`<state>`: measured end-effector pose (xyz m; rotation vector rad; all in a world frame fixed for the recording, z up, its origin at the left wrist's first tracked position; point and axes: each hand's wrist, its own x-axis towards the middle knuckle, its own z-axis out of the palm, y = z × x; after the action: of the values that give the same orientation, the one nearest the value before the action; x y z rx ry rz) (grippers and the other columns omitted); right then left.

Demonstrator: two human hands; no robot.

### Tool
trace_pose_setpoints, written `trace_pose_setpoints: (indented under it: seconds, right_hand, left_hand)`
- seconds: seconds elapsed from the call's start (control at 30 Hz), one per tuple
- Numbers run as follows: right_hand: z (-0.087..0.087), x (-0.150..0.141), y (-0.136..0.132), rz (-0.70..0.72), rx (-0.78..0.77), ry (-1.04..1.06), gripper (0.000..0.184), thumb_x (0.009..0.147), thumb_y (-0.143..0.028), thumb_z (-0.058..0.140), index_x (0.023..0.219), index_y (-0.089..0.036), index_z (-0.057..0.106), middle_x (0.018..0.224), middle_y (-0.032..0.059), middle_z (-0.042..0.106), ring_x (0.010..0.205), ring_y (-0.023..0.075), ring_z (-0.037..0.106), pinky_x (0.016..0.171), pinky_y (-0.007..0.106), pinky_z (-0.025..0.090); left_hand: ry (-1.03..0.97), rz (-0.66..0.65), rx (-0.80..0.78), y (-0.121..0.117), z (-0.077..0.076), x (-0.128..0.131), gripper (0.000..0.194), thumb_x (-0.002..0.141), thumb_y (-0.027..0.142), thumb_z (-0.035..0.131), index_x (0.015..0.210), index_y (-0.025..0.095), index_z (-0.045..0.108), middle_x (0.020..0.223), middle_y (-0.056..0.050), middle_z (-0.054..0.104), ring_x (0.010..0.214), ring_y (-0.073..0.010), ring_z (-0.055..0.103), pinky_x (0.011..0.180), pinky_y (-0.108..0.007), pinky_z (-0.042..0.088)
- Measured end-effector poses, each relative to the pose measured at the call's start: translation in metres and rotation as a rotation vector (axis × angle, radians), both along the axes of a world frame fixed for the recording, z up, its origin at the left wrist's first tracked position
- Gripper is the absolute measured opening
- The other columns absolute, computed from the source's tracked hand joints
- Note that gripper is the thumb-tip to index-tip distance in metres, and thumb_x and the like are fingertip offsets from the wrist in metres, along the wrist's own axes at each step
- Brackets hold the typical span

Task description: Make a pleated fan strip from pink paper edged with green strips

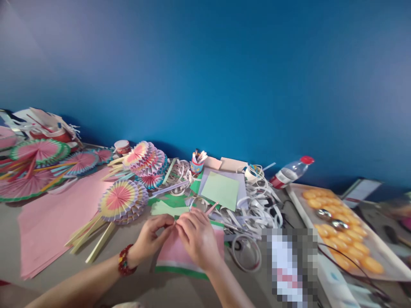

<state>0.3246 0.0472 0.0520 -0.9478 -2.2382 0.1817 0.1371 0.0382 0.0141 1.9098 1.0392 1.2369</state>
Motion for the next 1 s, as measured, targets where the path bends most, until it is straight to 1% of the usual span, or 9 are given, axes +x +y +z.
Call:
trace_pose_setpoints:
  seconds: [0.2,0.37,0.5,0.67,0.8,1.0]
  right_hand:
    - [-0.0029,0.0002,-0.0009,-0.003,0.048,0.001,0.015,0.093,-0.012,0.054,0.101,-0.021,0.062,0.096,0.004,0.07,0.093,0.0187,0.064,0.1,0.042,0.048]
    - [-0.0017,-0.0005,-0.002,-0.009,0.072,-0.028,0.015,0.093,-0.014,0.054,0.103,-0.021,0.063,0.095,0.005,0.07,0.093,0.0197,0.065,0.096,0.042,0.05]
    - [-0.002,-0.0001,-0.0031,-0.015,0.095,-0.055,0.015,0.093,-0.014,0.055,0.104,-0.021,0.062,0.097,0.0064,0.07,0.096,0.0214,0.065,0.095,0.042,0.051]
    - [-0.0033,0.0001,-0.0041,-0.004,0.068,-0.045,0.014,0.094,-0.014,0.053,0.101,-0.021,0.063,0.094,0.0057,0.07,0.094,0.0206,0.065,0.09,0.039,0.053]
    - [-0.0034,-0.0001,-0.0051,-0.006,0.06,-0.03,0.016,0.093,-0.013,0.053,0.102,-0.02,0.063,0.095,0.0061,0.07,0.091,0.0198,0.066,0.085,0.036,0.054]
    - [-0.0034,0.0009,-0.0046,0.013,0.09,-0.037,0.018,0.093,-0.011,0.054,0.106,-0.02,0.062,0.098,0.0069,0.071,0.092,0.0193,0.067,0.089,0.036,0.053]
  left_hand:
    - [0.005,0.013,0.026,-0.0016,-0.0001,-0.0012,0.011,0.091,0.013,0.055,0.091,0.019,0.064,0.089,-0.005,0.071,0.083,-0.0161,0.067,0.077,-0.024,0.051]
    - [0.045,0.001,0.061,-0.0022,0.0038,-0.0019,0.014,0.091,0.013,0.051,0.093,0.019,0.063,0.086,-0.006,0.07,0.08,-0.0166,0.066,0.075,-0.025,0.052]
    - [0.083,-0.03,0.079,-0.0037,0.0048,-0.0021,0.017,0.091,0.013,0.047,0.098,0.018,0.062,0.09,-0.009,0.069,0.083,-0.0182,0.065,0.077,-0.028,0.052]
    - [0.101,-0.013,0.059,-0.0041,0.0029,-0.002,0.014,0.091,0.016,0.047,0.093,0.018,0.061,0.083,-0.007,0.066,0.076,-0.0174,0.063,0.072,-0.027,0.051]
    - [0.086,-0.004,0.051,-0.0035,0.0002,-0.0015,0.013,0.092,0.016,0.049,0.091,0.018,0.061,0.083,-0.007,0.067,0.077,-0.0172,0.063,0.073,-0.027,0.051]
    - [0.084,-0.004,0.06,-0.0032,-0.0015,-0.0014,0.014,0.093,0.015,0.048,0.092,0.018,0.062,0.082,-0.006,0.066,0.076,-0.0168,0.063,0.072,-0.027,0.051]
